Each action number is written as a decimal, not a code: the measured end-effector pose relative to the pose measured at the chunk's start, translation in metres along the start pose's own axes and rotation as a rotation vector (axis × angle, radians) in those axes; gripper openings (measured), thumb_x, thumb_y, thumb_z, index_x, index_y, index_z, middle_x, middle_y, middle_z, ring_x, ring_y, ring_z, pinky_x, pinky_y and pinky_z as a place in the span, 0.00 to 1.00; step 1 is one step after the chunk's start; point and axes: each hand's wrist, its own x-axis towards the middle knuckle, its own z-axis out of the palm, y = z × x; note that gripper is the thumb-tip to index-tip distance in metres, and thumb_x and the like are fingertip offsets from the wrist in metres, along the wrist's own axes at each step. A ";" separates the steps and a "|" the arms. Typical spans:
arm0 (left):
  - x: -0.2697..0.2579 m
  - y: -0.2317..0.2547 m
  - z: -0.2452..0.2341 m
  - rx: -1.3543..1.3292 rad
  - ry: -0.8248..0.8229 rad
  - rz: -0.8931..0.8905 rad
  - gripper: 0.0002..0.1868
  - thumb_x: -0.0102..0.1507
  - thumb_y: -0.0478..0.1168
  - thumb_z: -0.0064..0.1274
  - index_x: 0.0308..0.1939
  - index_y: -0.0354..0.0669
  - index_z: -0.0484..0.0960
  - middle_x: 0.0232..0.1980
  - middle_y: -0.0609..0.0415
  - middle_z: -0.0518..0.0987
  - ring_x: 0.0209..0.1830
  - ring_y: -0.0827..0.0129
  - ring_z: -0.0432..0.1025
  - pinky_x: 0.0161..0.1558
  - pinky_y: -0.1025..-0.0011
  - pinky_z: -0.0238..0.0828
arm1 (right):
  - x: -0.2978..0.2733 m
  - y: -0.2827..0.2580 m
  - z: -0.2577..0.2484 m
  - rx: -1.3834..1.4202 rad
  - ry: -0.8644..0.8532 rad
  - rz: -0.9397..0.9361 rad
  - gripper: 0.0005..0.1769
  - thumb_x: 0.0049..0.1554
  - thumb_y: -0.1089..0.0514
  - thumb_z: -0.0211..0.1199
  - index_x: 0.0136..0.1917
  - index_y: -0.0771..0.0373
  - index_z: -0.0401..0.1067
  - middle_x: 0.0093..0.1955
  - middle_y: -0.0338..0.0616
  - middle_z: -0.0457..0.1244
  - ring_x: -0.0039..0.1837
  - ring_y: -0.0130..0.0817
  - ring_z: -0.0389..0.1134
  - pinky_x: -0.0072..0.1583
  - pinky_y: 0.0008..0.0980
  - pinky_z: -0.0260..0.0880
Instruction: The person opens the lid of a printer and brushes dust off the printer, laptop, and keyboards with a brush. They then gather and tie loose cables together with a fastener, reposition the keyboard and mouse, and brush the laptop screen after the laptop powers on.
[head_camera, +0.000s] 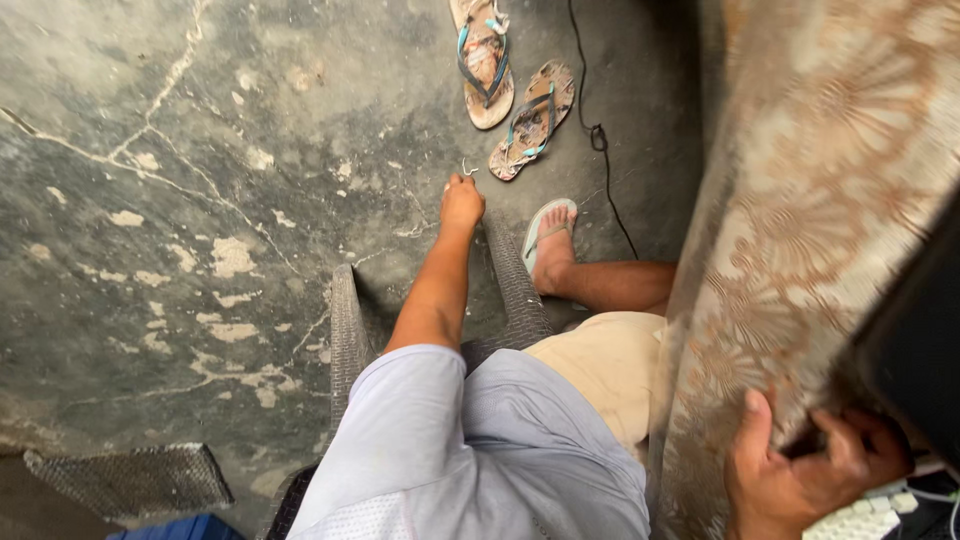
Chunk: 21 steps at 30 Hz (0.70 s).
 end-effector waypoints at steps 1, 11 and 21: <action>0.007 0.000 0.000 -0.016 0.019 -0.020 0.19 0.65 0.39 0.52 0.60 0.43 0.79 0.69 0.45 0.70 0.68 0.47 0.66 0.66 0.54 0.66 | -0.005 0.006 0.003 -0.019 -0.007 0.005 0.30 0.63 0.50 0.77 0.59 0.69 0.59 0.59 0.61 0.55 0.61 0.55 0.60 0.63 0.50 0.64; 0.045 0.007 0.001 0.225 -0.127 -0.049 0.29 0.63 0.44 0.46 0.70 0.56 0.71 0.77 0.57 0.56 0.72 0.52 0.59 0.66 0.54 0.61 | -0.068 0.019 0.036 0.210 -0.011 0.381 0.34 0.66 0.43 0.69 0.58 0.75 0.56 0.61 0.58 0.56 0.64 0.50 0.65 0.69 0.44 0.69; 0.067 -0.016 0.048 -0.143 0.063 -0.237 0.24 0.74 0.51 0.32 0.70 0.48 0.67 0.70 0.46 0.71 0.69 0.48 0.65 0.66 0.54 0.61 | -0.055 0.023 0.039 0.191 0.015 0.377 0.33 0.65 0.44 0.70 0.57 0.74 0.56 0.60 0.61 0.55 0.64 0.53 0.64 0.67 0.47 0.68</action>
